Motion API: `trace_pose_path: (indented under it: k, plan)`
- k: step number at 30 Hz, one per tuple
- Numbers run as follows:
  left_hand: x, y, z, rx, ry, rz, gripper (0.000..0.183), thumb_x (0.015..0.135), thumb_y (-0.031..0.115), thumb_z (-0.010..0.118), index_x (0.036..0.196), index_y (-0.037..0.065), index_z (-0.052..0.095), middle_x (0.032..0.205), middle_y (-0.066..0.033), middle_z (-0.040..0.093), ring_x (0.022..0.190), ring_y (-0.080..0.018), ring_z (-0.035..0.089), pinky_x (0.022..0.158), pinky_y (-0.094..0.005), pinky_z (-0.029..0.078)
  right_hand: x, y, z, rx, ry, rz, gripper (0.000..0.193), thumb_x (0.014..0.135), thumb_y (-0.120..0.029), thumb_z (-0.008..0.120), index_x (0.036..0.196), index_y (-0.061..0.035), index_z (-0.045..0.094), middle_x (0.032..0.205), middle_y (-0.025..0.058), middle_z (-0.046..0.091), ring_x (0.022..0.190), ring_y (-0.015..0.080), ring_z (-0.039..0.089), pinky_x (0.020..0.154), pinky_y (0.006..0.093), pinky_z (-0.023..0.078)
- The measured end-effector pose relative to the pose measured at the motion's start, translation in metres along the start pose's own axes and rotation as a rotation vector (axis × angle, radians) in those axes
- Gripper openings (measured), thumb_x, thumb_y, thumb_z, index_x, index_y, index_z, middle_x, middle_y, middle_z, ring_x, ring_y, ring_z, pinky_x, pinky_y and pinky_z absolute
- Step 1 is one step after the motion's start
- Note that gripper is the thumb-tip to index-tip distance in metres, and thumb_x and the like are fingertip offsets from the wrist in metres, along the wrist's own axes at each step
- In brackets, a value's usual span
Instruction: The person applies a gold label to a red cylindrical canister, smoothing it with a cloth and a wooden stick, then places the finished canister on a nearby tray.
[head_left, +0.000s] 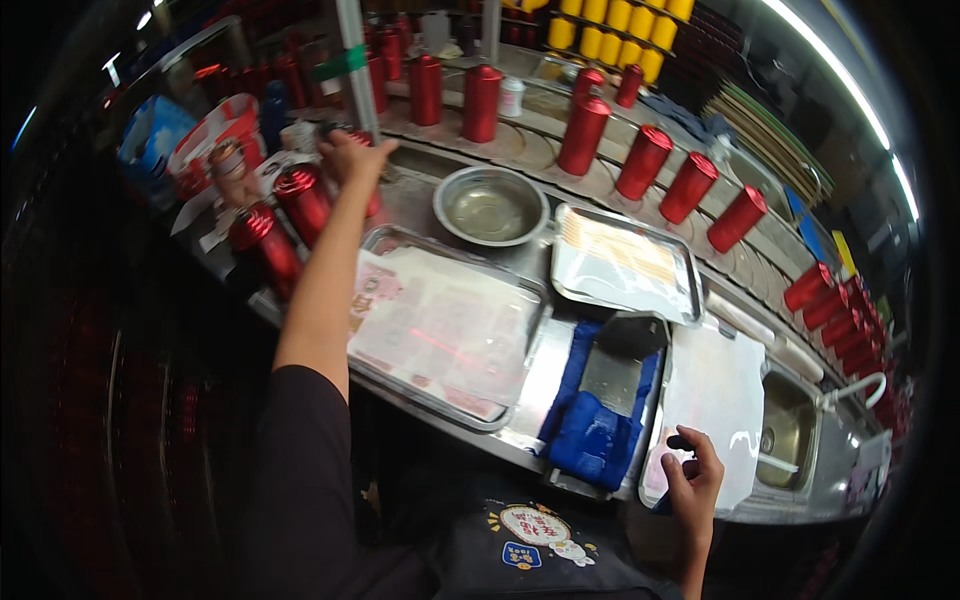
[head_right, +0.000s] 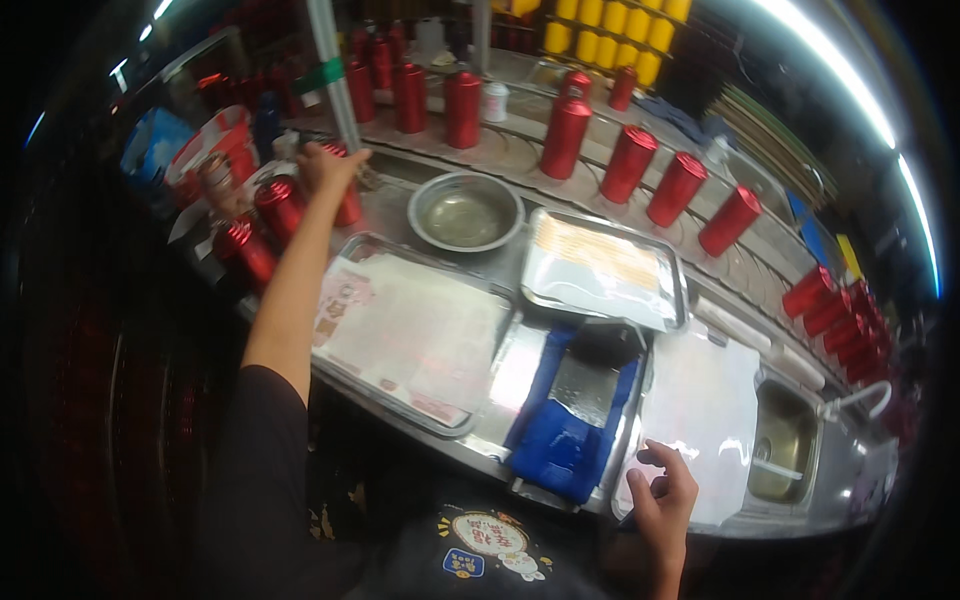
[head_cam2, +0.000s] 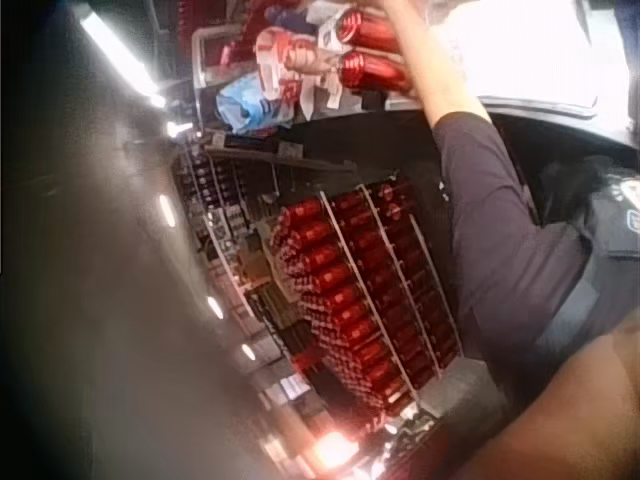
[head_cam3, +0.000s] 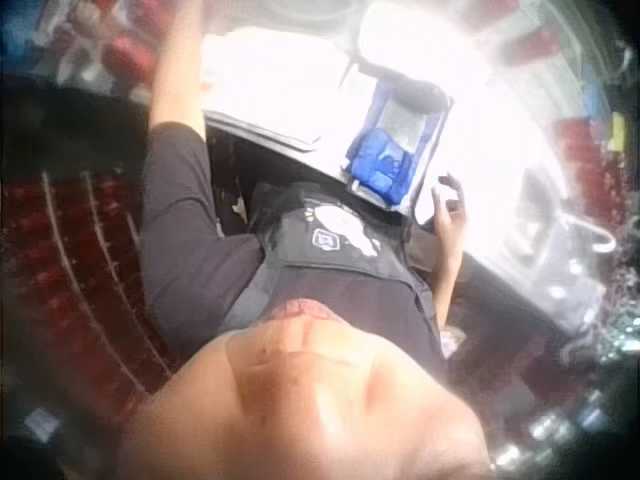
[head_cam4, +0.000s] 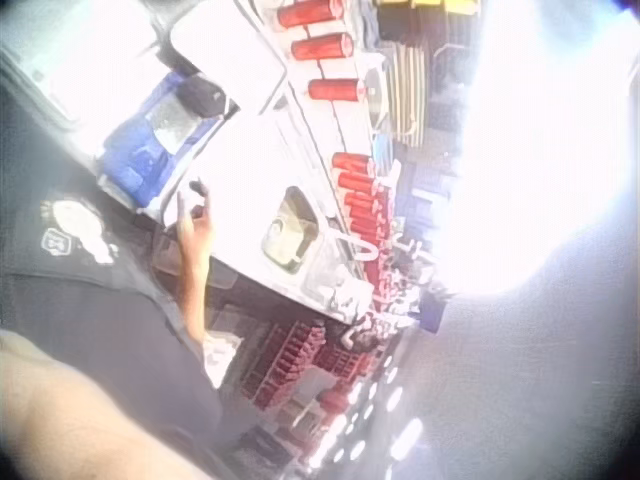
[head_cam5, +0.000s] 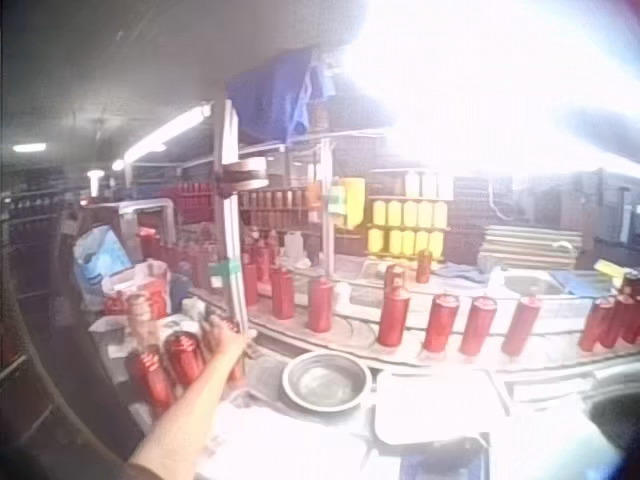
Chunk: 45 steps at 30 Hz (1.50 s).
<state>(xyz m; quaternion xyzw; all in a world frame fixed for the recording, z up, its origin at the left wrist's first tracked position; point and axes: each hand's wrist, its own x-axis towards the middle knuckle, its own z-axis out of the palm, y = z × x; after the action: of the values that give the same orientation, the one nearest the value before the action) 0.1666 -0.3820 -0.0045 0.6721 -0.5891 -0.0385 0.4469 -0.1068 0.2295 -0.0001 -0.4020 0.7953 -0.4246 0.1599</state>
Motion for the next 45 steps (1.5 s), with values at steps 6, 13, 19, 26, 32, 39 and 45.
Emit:
trace_pose_path:
  k: [6, 13, 19, 26, 32, 39, 45]
  plan:
    - [0.003, -0.031, 0.031, 0.086, 0.104, 0.133, 0.090, 0.061, 0.048, 0.093, 0.125, 0.003, 0.049, 0.132, -0.0318, 0.049, 0.114, -0.0527, 0.056, 0.096, -0.0567, 0.051, -0.031, 0.061, -0.029, 0.195, 0.222, 0.174, 0.036, 0.087, -0.003, 0.071, 0.122, 0.0030, 0.065, 0.099, 0.0067, 0.070, 0.058, -0.0002, 0.042, 0.053, 0.0179, 0.034]
    - [-0.100, 0.004, -0.106, -0.494, -0.385, 0.397, 0.059, 0.082, 0.020, 0.087, 0.126, -0.003, 0.056, 0.124, -0.0123, 0.062, 0.114, -0.0229, 0.061, 0.101, -0.0381, 0.047, -0.002, 0.043, -0.011, 0.147, 0.017, 0.016, 0.039, 0.086, -0.008, 0.074, 0.123, -0.0027, 0.067, 0.097, 0.0080, 0.072, 0.063, 0.0108, 0.055, 0.056, 0.0247, 0.043]
    - [-0.266, 0.115, -0.193, -1.045, -1.183, 0.066, 0.063, 0.081, 0.018, 0.077, 0.135, 0.002, 0.049, 0.119, -0.0104, 0.064, 0.109, -0.0182, 0.064, 0.099, -0.0346, 0.051, 0.012, 0.012, 0.044, -0.051, -0.218, -0.571, 0.089, 0.079, -0.025, 0.082, 0.156, -0.0162, 0.040, 0.094, 0.0140, 0.052, 0.066, 0.0334, 0.059, 0.057, 0.0414, 0.050]
    - [-0.401, 0.162, -0.140, -0.990, -1.426, -0.312, 0.073, 0.084, 0.039, 0.084, 0.128, 0.001, 0.039, 0.122, -0.0152, 0.058, 0.107, -0.0191, 0.063, 0.094, -0.0352, 0.055, -0.024, 0.031, 0.056, 0.004, 0.035, -0.400, 0.105, 0.070, -0.025, 0.089, 0.157, -0.0012, 0.034, 0.087, 0.0122, 0.054, 0.063, 0.0266, 0.060, 0.052, 0.0379, 0.049]
    - [-0.408, 0.164, -0.104, -0.939, -1.459, -0.303, 0.080, 0.080, 0.043, 0.086, 0.124, -0.002, 0.036, 0.121, -0.0200, 0.057, 0.108, -0.0224, 0.064, 0.088, -0.0366, 0.057, -0.018, 0.031, 0.055, -0.078, -0.012, -0.202, 0.105, 0.068, -0.020, 0.092, 0.155, 0.0012, 0.038, 0.098, 0.0145, 0.056, 0.080, 0.0242, 0.059, 0.068, 0.0339, 0.050]
    - [-0.410, 0.162, -0.071, -0.862, -1.395, -0.171, 0.089, 0.073, 0.047, 0.089, 0.123, -0.004, 0.037, 0.120, -0.0207, 0.061, 0.110, -0.0249, 0.064, 0.091, -0.0359, 0.056, -0.006, 0.043, 0.066, -0.137, 0.017, -0.210, 0.107, 0.069, -0.024, 0.090, 0.157, -0.0032, 0.034, 0.103, 0.0179, 0.055, 0.079, 0.0315, 0.064, 0.064, 0.0400, 0.054]
    - [-0.409, 0.150, -0.071, -0.989, -1.455, -0.226, 0.099, 0.077, 0.050, 0.087, 0.136, -0.006, 0.031, 0.132, -0.0214, 0.055, 0.121, -0.0261, 0.058, 0.100, -0.0375, 0.051, -0.001, 0.042, 0.062, -0.114, -0.004, -0.298, 0.102, 0.070, -0.014, 0.087, 0.156, -0.0016, 0.035, 0.113, 0.0193, 0.056, 0.095, 0.0345, 0.063, 0.076, 0.0400, 0.054]
